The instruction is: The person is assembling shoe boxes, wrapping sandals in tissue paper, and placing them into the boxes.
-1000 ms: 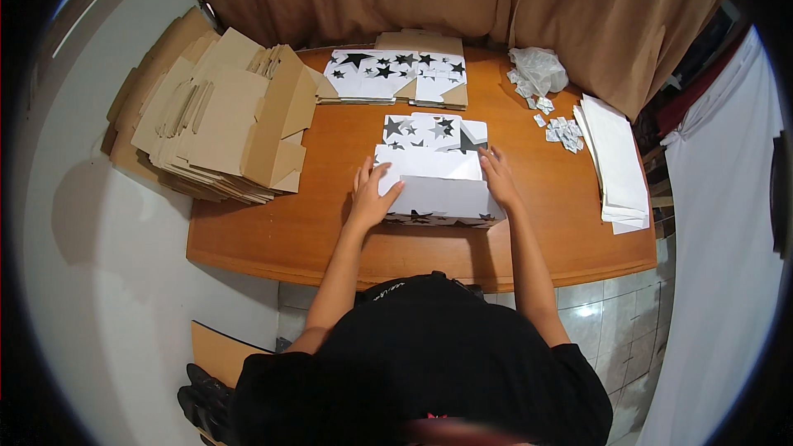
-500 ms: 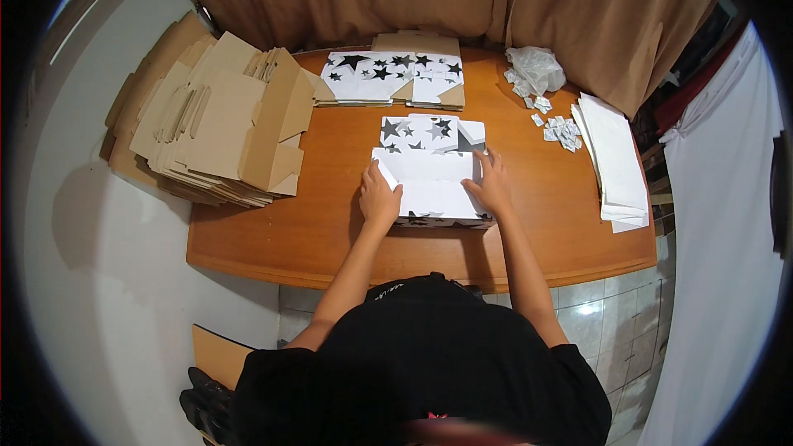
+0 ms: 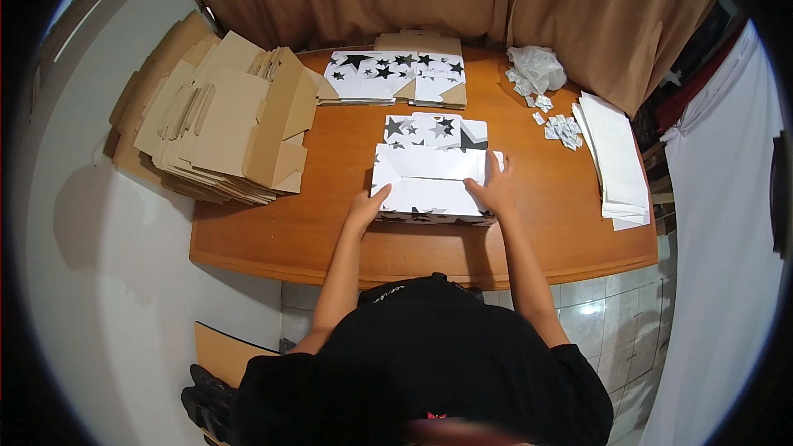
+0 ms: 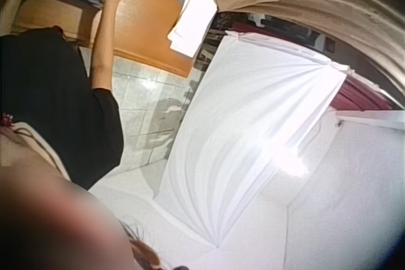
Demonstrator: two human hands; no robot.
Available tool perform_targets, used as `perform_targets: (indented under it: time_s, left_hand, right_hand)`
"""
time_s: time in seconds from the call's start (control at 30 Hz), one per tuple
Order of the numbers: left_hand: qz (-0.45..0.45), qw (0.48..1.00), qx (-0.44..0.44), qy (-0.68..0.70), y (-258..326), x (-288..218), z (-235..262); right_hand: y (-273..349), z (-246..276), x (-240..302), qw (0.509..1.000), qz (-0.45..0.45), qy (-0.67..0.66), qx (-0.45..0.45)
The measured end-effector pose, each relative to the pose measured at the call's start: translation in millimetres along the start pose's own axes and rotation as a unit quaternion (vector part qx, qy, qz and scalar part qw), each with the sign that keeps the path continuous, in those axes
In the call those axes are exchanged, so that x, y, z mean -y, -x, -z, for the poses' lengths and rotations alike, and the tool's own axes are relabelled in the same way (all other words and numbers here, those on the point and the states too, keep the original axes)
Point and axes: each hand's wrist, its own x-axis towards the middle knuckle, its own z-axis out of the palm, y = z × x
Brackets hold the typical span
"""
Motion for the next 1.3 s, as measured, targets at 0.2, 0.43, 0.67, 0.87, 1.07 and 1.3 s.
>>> perform_targets:
  time_s: [0.2,0.43,0.67,0.87,1.07,1.3]
  left_hand:
    - [0.123,0.984,0.018,0.124,42.0,-16.9,2.1]
    - [-0.210,0.903,-0.173,0.332,33.7,-40.4,2.0]
    - [-0.545,0.776,-0.316,-0.032,82.6,-95.7,-20.4]
    - [-0.630,0.727,-0.224,-0.156,73.0,-54.3,-73.6]
    - [-0.638,0.731,0.007,-0.241,79.7,-23.7,-106.3]
    - [-0.420,0.866,-0.194,-0.190,48.3,-9.8,-59.0]
  right_hand:
    - [10.6,-5.4,-5.3,0.994,-0.035,-0.099,-0.012]
    - [27.7,-17.0,13.4,0.954,-0.028,-0.291,-0.071]
    - [55.8,-22.5,24.2,0.932,-0.062,-0.357,-0.011]
    - [81.9,13.4,34.1,0.768,-0.218,-0.602,0.011]
    - [100.1,13.5,5.3,0.728,-0.314,-0.608,0.048]
    - [94.8,-34.5,-53.7,0.672,-0.283,-0.683,-0.056]
